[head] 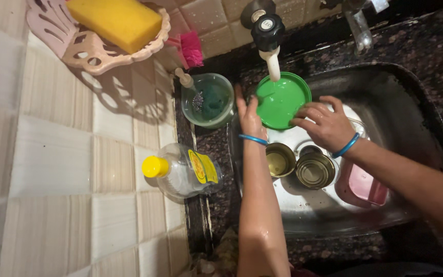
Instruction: The person scrubs a clear plastic container, a green lid, a white lid, and two metal cans using a green sponge in a kitchen sink. They then rinse the items under running water from the faucet and place them in the sink.
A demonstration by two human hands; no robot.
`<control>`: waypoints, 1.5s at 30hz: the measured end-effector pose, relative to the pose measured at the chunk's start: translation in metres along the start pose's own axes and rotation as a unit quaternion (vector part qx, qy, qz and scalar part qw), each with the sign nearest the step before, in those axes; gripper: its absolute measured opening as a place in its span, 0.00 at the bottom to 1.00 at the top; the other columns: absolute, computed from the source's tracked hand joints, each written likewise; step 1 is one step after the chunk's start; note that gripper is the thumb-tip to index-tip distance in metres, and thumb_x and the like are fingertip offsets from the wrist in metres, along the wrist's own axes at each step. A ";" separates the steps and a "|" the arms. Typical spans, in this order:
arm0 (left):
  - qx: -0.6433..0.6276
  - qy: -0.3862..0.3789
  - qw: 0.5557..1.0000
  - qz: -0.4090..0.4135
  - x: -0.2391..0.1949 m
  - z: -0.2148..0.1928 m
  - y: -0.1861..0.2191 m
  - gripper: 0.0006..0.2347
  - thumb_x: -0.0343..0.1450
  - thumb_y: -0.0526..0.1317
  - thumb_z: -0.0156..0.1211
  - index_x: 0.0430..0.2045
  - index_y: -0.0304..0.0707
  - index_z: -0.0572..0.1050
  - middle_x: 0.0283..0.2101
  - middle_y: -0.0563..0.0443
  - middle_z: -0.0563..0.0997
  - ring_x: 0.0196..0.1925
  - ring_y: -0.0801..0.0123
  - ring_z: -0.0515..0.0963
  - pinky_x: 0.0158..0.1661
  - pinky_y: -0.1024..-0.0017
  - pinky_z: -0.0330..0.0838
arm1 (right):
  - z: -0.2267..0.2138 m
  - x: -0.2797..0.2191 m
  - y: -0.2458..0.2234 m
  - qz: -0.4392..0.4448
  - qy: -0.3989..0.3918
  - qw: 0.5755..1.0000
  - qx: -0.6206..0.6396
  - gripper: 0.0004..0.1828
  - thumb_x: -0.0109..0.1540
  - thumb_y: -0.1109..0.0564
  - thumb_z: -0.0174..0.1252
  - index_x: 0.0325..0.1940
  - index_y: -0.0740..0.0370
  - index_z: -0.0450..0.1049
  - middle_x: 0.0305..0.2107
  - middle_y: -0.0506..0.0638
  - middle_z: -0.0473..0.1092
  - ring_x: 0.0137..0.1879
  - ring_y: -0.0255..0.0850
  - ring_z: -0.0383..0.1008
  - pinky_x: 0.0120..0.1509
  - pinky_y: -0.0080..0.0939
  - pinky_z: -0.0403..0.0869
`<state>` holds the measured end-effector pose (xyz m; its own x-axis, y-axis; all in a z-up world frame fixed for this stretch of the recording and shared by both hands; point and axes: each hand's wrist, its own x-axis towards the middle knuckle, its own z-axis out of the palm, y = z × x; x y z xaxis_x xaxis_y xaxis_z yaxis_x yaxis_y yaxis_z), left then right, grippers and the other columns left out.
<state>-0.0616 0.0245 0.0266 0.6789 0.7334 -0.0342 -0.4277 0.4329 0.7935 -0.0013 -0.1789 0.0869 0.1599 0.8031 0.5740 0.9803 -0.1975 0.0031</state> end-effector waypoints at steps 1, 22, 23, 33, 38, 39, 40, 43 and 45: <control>-0.055 0.001 0.998 -0.024 -0.001 -0.004 -0.009 0.24 0.78 0.34 0.45 0.73 0.41 0.55 0.66 0.47 0.69 0.65 0.60 0.72 0.62 0.63 0.68 | -0.004 0.002 0.000 -0.010 0.011 1.000 -0.001 0.20 0.53 0.62 0.63 0.48 0.48 0.79 0.44 0.43 0.74 0.56 0.39 0.75 0.69 0.57 0.64; -0.091 0.025 0.989 -0.110 -0.025 -0.038 -0.028 0.13 0.78 0.43 0.54 0.50 0.32 0.73 0.49 0.44 0.80 0.48 0.60 0.82 0.46 0.56 0.81 | 0.062 0.036 0.021 0.193 -0.058 0.972 0.121 0.44 0.65 0.40 0.56 0.76 0.70 0.53 0.72 0.68 0.53 0.76 0.61 0.53 0.77 0.61 0.53; -0.103 0.034 0.989 -0.099 -0.024 -0.044 -0.028 0.13 0.78 0.43 0.54 0.50 0.32 0.73 0.49 0.44 0.80 0.48 0.60 0.82 0.47 0.56 0.81 | 0.061 0.040 0.007 0.155 -0.133 0.978 0.042 0.46 0.61 0.35 0.55 0.75 0.65 0.53 0.73 0.64 0.50 0.78 0.58 0.49 0.76 0.65 0.46; -0.137 0.045 0.986 -0.084 -0.026 -0.044 -0.021 0.12 0.78 0.40 0.57 0.52 0.32 0.71 0.50 0.45 0.80 0.50 0.60 0.82 0.49 0.59 0.80 | 0.068 0.031 -0.006 0.078 -0.072 0.992 0.063 0.55 0.61 0.22 0.41 0.76 0.68 0.51 0.74 0.64 0.48 0.82 0.53 0.41 0.75 0.82 0.31; -0.013 0.077 0.986 -0.149 -0.025 -0.024 -0.034 0.16 0.77 0.46 0.53 0.52 0.32 0.74 0.45 0.45 0.81 0.34 0.63 0.81 0.29 0.60 0.71 | 0.061 0.040 0.001 0.049 -0.162 0.985 0.040 0.49 0.61 0.25 0.46 0.77 0.57 0.53 0.76 0.51 0.49 0.81 0.49 0.44 0.73 0.85 0.34; 0.019 0.076 0.987 -0.139 -0.027 -0.024 -0.038 0.16 0.78 0.46 0.53 0.52 0.30 0.75 0.43 0.44 0.81 0.33 0.65 0.80 0.31 0.62 0.73 | 0.060 0.044 0.008 0.095 -0.186 0.978 0.007 0.47 0.61 0.27 0.47 0.77 0.53 0.53 0.76 0.49 0.48 0.80 0.48 0.43 0.71 0.85 0.35; 0.053 0.074 0.988 -0.127 -0.026 -0.024 -0.043 0.16 0.79 0.46 0.53 0.52 0.29 0.76 0.42 0.43 0.80 0.32 0.66 0.79 0.33 0.63 0.74 | 0.059 0.045 0.015 0.155 -0.166 0.973 0.048 0.45 0.62 0.32 0.50 0.78 0.55 0.54 0.76 0.51 0.50 0.80 0.49 0.46 0.71 0.85 0.39; 0.147 0.081 0.984 -0.064 -0.022 -0.035 -0.059 0.17 0.81 0.45 0.54 0.51 0.25 0.78 0.41 0.42 0.81 0.33 0.68 0.75 0.35 0.66 0.72 | 0.052 0.033 0.034 0.275 -0.098 0.941 0.170 0.39 0.64 0.45 0.56 0.78 0.58 0.57 0.73 0.57 0.56 0.76 0.53 0.56 0.72 0.76 0.54; 0.102 0.095 0.989 -0.043 -0.022 -0.040 -0.071 0.16 0.81 0.44 0.54 0.51 0.24 0.78 0.42 0.43 0.81 0.37 0.67 0.76 0.38 0.66 0.73 | 0.051 0.017 0.042 0.279 -0.046 0.927 0.246 0.35 0.65 0.53 0.59 0.77 0.58 0.62 0.68 0.59 0.64 0.72 0.54 0.65 0.74 0.61 0.69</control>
<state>-0.0702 -0.0015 -0.0534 0.5754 0.7918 -0.2051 -0.2303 0.3974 0.8883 0.0489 -0.1449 0.0548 0.6450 0.7019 0.3023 0.6731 -0.3343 -0.6597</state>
